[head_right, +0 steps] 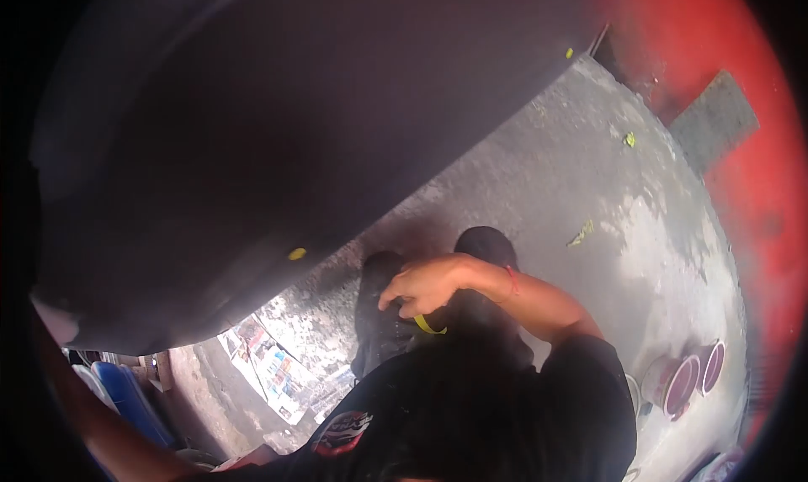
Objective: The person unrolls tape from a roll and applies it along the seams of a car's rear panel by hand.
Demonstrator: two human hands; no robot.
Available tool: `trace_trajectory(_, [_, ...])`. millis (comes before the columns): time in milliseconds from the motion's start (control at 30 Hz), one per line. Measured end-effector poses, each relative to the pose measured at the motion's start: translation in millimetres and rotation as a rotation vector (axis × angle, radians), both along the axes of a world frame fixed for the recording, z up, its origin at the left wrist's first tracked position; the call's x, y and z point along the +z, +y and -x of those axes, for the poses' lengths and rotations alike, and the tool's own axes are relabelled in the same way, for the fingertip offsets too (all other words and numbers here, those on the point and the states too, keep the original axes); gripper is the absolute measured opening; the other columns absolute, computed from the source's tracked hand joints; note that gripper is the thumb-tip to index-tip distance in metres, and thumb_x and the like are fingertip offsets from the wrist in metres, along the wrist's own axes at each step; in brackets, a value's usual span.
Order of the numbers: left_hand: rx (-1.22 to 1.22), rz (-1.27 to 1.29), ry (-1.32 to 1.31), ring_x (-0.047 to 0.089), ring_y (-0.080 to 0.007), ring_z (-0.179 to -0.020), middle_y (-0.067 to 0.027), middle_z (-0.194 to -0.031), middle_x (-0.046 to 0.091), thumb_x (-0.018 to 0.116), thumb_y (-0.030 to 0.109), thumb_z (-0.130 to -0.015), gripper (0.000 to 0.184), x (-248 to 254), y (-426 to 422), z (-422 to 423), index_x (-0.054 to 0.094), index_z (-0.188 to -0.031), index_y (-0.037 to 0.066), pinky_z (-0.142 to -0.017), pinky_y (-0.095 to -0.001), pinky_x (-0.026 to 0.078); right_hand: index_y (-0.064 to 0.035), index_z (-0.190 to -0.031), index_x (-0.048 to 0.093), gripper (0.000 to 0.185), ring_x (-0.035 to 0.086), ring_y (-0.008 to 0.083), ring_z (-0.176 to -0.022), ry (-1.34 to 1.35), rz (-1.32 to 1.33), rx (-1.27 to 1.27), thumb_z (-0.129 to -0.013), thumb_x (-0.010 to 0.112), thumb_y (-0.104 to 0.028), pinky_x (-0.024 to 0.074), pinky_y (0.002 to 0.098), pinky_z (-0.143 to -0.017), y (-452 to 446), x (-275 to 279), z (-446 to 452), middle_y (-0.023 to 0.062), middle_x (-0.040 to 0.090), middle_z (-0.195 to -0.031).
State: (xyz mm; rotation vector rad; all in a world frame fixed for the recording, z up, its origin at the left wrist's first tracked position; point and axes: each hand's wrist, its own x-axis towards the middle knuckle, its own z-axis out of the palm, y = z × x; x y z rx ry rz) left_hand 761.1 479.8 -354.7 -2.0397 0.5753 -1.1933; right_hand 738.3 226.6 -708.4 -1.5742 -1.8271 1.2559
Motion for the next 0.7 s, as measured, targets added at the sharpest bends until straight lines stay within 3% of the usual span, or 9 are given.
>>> trace_trajectory(167, [0.022, -0.086, -0.110, 0.054, -0.0395, -0.129, -0.0217, -0.140, 0.056, 0.067, 0.016, -0.086, 0.023, 46, 8, 16, 0.075, -0.107, 0.012, -0.113, -0.0479, 0.040, -0.0066, -0.147, 0.049, 0.053, 0.069, 0.0214, -0.066, 0.135, 0.252, -0.070, -0.097, 0.053, -0.023, 0.0535, 0.0370, -0.068, -9, 19, -10, 0.0100, 0.067, -0.068])
trace_trajectory(367, [0.183, -0.432, -0.417, 0.054, -0.0391, -0.129, -0.0218, -0.139, 0.057, 0.067, 0.018, -0.086, 0.023, 149, -37, 81, 0.076, -0.107, 0.012, -0.113, -0.0480, 0.040, -0.0114, -0.142, 0.055, 0.044, 0.068, 0.0174, -0.073, 0.337, 0.023, -0.191, -0.100, 0.058, -0.023, 0.0577, 0.0356, -0.071, 22, -65, 17, 0.0119, 0.071, -0.093])
trace_trajectory(433, [0.146, -0.084, -0.168, 0.060, -0.0393, -0.106, -0.0201, -0.127, 0.061, 0.065, 0.003, -0.082, 0.019, 135, -42, 91, 0.069, -0.099, 0.006, -0.094, -0.0456, 0.048, -0.0139, -0.146, 0.051, 0.049, 0.069, 0.0140, -0.077, 0.369, -0.117, -0.284, -0.101, 0.060, -0.030, 0.0564, 0.0320, -0.076, 43, -105, 32, 0.0071, 0.073, -0.094])
trace_trajectory(467, [0.123, 0.100, -0.052, 0.063, -0.0394, -0.095, -0.0193, -0.121, 0.063, 0.064, -0.005, -0.079, 0.019, 132, -45, 97, 0.066, -0.096, 0.004, -0.084, -0.0445, 0.053, -0.0133, -0.135, 0.062, 0.039, 0.071, 0.0184, -0.080, -0.095, -0.155, -0.298, -0.100, 0.064, -0.029, 0.0574, 0.0330, -0.077, 56, -99, 45, 0.0102, 0.074, -0.099])
trace_trajectory(500, [0.162, 0.004, -0.079, 0.052, -0.0433, -0.130, -0.0187, -0.143, 0.055, 0.061, -0.001, -0.086, 0.010, 134, -54, 105, 0.060, -0.095, 0.002, -0.106, -0.0434, 0.045, -0.0133, -0.135, 0.062, 0.039, 0.071, 0.0184, -0.080, -0.141, -0.238, -0.272, -0.100, 0.064, -0.029, 0.0574, 0.0330, -0.077, 78, -84, 25, 0.0102, 0.074, -0.099])
trace_trajectory(600, [0.007, 0.328, 0.108, 0.051, -0.0385, -0.134, -0.0161, -0.143, 0.055, 0.064, 0.001, -0.090, 0.033, 136, -75, 123, 0.065, -0.122, 0.009, -0.117, -0.0510, 0.037, -0.0118, -0.132, 0.063, 0.038, 0.071, 0.0203, -0.080, -0.253, -0.378, -0.175, -0.098, 0.065, -0.029, 0.0572, 0.0344, -0.077, 99, -34, -14, 0.0114, 0.074, -0.099])
trace_trajectory(633, [-0.338, 0.448, 0.197, 0.048, -0.0284, -0.140, -0.0118, -0.148, 0.054, 0.059, 0.001, -0.097, 0.042, 143, -68, 126, 0.056, -0.139, 0.005, -0.113, -0.0465, 0.041, -0.0113, -0.131, 0.064, 0.038, 0.071, 0.0210, -0.081, -0.272, -0.393, -0.142, -0.098, 0.065, -0.029, 0.0571, 0.0349, -0.077, 98, -25, -18, 0.0118, 0.074, -0.100])
trace_trajectory(667, [-0.447, 0.791, 0.201, 0.047, -0.0245, -0.140, -0.0119, -0.150, 0.052, 0.058, 0.001, -0.098, 0.045, 141, -78, 138, 0.052, -0.143, 0.000, -0.114, -0.0414, 0.040, -0.0108, -0.130, 0.064, 0.037, 0.071, 0.0216, -0.081, -0.287, -0.399, -0.109, -0.098, 0.065, -0.029, 0.0570, 0.0354, -0.077, 94, -16, -23, 0.0122, 0.074, -0.100])
trace_trajectory(700, [-0.375, 0.707, 0.071, 0.047, -0.0261, -0.140, -0.0132, -0.149, 0.052, 0.061, 0.003, -0.096, 0.050, 149, -69, 142, 0.050, -0.145, 0.005, -0.117, -0.0426, 0.037, -0.0103, -0.129, 0.064, 0.037, 0.071, 0.0223, -0.081, -0.296, -0.401, -0.079, -0.097, 0.065, -0.029, 0.0569, 0.0358, -0.077, 91, -8, -24, 0.0126, 0.074, -0.100])
